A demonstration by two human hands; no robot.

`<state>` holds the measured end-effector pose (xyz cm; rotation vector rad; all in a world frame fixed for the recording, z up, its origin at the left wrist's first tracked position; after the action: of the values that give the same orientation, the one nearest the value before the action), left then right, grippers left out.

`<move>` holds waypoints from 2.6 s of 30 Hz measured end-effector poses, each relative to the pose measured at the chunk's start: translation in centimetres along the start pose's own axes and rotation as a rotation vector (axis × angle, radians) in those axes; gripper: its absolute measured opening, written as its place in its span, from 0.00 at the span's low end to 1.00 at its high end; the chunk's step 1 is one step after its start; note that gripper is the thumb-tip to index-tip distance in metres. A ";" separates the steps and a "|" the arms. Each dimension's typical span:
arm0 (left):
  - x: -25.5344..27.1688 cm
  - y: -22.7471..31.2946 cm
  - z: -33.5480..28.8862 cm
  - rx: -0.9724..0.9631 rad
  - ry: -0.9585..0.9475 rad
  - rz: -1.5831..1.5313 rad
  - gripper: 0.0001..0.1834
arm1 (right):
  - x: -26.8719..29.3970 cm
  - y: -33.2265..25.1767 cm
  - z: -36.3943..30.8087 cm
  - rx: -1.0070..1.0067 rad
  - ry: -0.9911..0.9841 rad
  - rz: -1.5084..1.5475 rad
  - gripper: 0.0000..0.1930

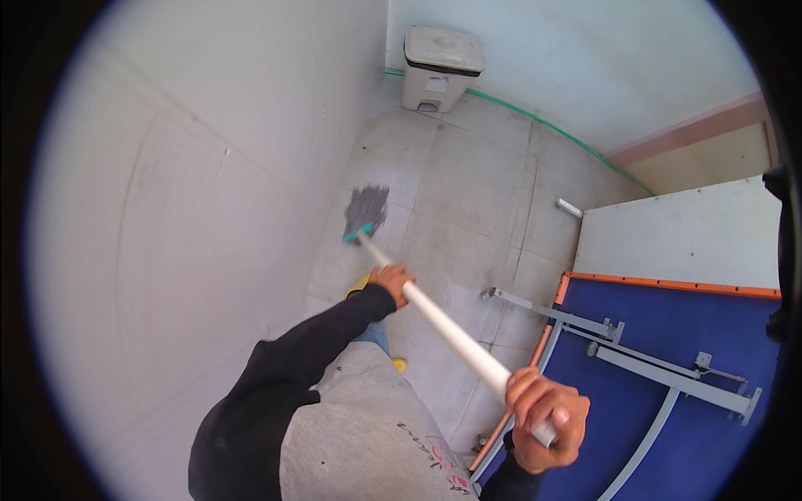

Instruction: The person mops a tiled floor in a construction area using a mop and bucket. They repeatedly dip the mop into the bucket, wring it, and mop different sections of the floor around stacked materials and a blue tarp.

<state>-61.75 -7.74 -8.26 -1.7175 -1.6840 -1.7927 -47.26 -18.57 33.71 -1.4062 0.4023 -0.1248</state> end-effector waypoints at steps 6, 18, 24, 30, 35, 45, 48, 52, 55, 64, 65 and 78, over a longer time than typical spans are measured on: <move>-6.3 2.7 -18.4 0.073 -0.128 0.032 0.19 | -1.4 -3.4 -13.3 -0.102 -0.237 -0.006 0.21; -6.1 -3.4 -14.6 0.287 0.215 0.003 0.16 | -0.4 2.6 -19.0 0.106 -0.175 0.040 0.18; -11.9 -1.2 -29.6 0.375 -0.040 -0.051 0.18 | -1.0 0.7 -19.4 -0.197 -0.263 0.158 0.19; -12.8 -0.3 -30.8 0.263 -0.123 0.013 0.18 | -1.1 0.1 -20.4 -0.118 -0.210 0.132 0.19; -9.4 2.8 -19.8 0.130 0.083 0.033 0.20 | 0.0 -3.4 -20.4 0.113 -0.113 0.055 0.21; -16.3 10.1 -14.2 -0.175 -0.206 0.146 0.10 | 6.8 -4.7 -24.2 0.124 0.292 -0.106 0.18; -21.5 17.2 -20.1 -0.324 -0.364 0.091 0.13 | 9.0 -8.6 -28.3 0.066 0.414 -0.183 0.20; -25.0 24.1 -24.7 -0.629 -0.489 0.117 0.13 | 12.2 -11.3 -33.5 0.137 0.633 -0.205 0.19; -24.9 23.1 -23.3 -0.727 -0.474 0.234 0.15 | 13.0 -10.6 -36.3 0.297 0.678 -0.094 0.19; -21.1 11.2 -7.7 -0.392 -0.362 0.411 0.14 | 8.8 3.4 -35.3 0.228 0.620 -0.099 0.18; -22.2 12.3 -7.9 -0.431 -0.384 0.435 0.14 | 9.5 3.0 -36.3 0.245 0.660 -0.138 0.18; -41.2 29.5 -21.8 -0.755 -0.596 0.585 0.18 | 16.5 -0.3 -58.9 0.365 1.104 -0.264 0.17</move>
<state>-39.62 -57.66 -16.14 -2.8703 -0.4212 -1.8062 -52.34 -78.79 24.29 -0.9107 1.0300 -1.1591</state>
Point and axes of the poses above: each hand's wrist, its own z-axis towards the middle knuckle, its own x-axis out of the back of the hand, y = z × x, the point moved 9 cm from there along z, towards the middle knuckle, and after that the axes turned 1 degree about y, right-handed, at the moved point
